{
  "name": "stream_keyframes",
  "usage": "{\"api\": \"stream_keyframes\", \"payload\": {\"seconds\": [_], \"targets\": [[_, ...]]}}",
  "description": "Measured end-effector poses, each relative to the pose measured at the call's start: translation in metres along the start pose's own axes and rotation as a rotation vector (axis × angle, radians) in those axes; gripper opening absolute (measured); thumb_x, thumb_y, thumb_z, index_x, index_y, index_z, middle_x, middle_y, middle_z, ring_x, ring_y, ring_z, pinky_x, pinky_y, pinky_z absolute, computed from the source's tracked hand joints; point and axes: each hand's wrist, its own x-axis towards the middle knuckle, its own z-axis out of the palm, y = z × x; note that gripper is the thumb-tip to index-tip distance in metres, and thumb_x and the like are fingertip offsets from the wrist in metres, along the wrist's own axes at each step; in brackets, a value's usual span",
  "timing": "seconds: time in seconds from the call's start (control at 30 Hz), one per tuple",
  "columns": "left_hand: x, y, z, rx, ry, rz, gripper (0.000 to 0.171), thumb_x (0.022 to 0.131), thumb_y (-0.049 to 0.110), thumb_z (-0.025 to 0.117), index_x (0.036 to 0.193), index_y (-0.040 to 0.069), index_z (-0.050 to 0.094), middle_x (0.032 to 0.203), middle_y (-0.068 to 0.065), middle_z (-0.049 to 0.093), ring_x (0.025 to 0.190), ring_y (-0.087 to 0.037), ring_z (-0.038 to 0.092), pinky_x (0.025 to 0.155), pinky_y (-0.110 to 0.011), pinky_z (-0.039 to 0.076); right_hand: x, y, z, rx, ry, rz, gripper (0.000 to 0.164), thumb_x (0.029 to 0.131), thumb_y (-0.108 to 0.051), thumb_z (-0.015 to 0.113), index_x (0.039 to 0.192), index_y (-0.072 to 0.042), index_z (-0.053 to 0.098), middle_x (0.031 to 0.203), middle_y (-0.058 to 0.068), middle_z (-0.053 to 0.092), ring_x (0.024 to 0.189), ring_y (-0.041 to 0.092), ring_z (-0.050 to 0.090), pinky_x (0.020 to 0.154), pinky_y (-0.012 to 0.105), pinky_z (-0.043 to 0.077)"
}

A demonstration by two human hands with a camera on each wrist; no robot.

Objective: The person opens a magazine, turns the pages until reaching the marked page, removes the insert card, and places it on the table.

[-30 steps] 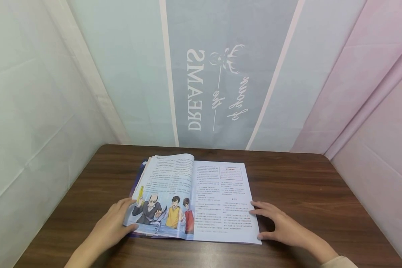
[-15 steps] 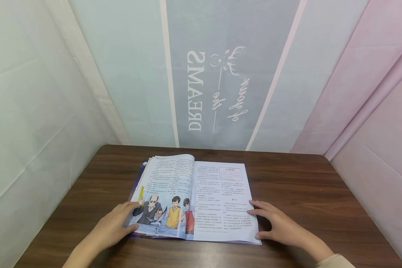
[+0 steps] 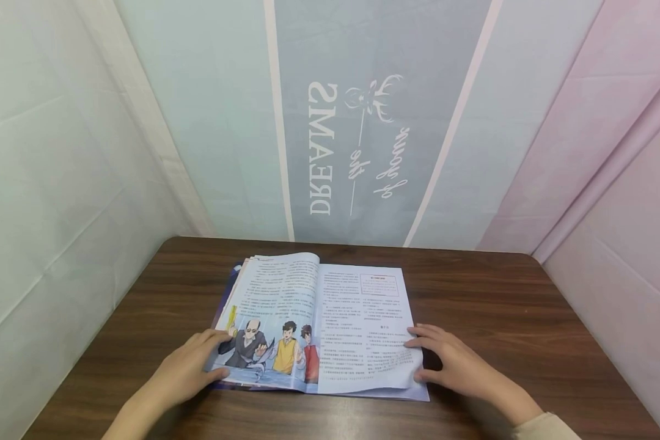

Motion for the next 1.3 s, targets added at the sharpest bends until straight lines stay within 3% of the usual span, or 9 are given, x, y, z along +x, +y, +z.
{"api": "stream_keyframes", "payload": {"seconds": [0.33, 0.5, 0.83, 1.03, 1.3], "targets": [[0.0, 0.001, 0.001, 0.004, -0.005, -0.016, 0.056, 0.08, 0.029, 0.083, 0.127, 0.008, 0.062, 0.132, -0.011, 0.058, 0.124, -0.039, 0.053, 0.09, -0.059, 0.051, 0.011, -0.004, -0.002, -0.023, 0.162, -0.115, 0.03, 0.077, -0.028, 0.085, 0.101, -0.024, 0.069, 0.127, 0.004, 0.064, 0.124, 0.032, 0.054, 0.101, 0.055, 0.044], [0.0, 0.001, 0.001, 0.002, 0.0, -0.014, 0.056, 0.08, 0.028, 0.083, 0.127, 0.008, 0.062, 0.132, -0.011, 0.058, 0.123, -0.039, 0.053, 0.09, -0.059, 0.051, 0.017, -0.008, -0.005, -0.018, 0.238, -0.151, 0.031, 0.075, -0.024, 0.087, 0.098, -0.028, 0.067, 0.124, 0.001, 0.066, 0.122, 0.031, 0.056, 0.098, 0.054, 0.047], [0.001, 0.005, 0.001, 0.033, 0.004, -0.002, 0.057, 0.079, 0.026, 0.084, 0.128, 0.007, 0.062, 0.132, -0.013, 0.059, 0.122, -0.039, 0.054, 0.092, -0.058, 0.05, 0.034, -0.018, -0.011, 0.042, 0.347, -0.21, 0.036, 0.072, -0.013, 0.088, 0.095, -0.026, 0.064, 0.12, 0.0, 0.067, 0.114, 0.023, 0.061, 0.094, 0.039, 0.049], [0.007, 0.024, -0.002, 0.063, 0.011, 0.027, 0.057, 0.079, 0.023, 0.084, 0.129, 0.006, 0.062, 0.132, -0.016, 0.059, 0.121, -0.039, 0.056, 0.095, -0.058, 0.049, 0.042, -0.031, -0.016, 0.054, 0.4, -0.25, 0.036, 0.072, -0.014, 0.089, 0.095, -0.026, 0.063, 0.12, 0.0, 0.067, 0.114, 0.023, 0.06, 0.096, 0.039, 0.046], [0.022, 0.066, -0.004, -0.054, 0.047, 0.091, 0.043, 0.088, 0.026, 0.076, 0.128, 0.015, 0.064, 0.131, -0.002, 0.063, 0.124, -0.025, 0.056, 0.103, -0.048, 0.046, 0.051, -0.055, -0.022, 0.05, 0.437, -0.223, 0.035, 0.073, -0.02, 0.089, 0.095, -0.027, 0.063, 0.123, -0.003, 0.065, 0.12, 0.024, 0.057, 0.099, 0.046, 0.044]]}}
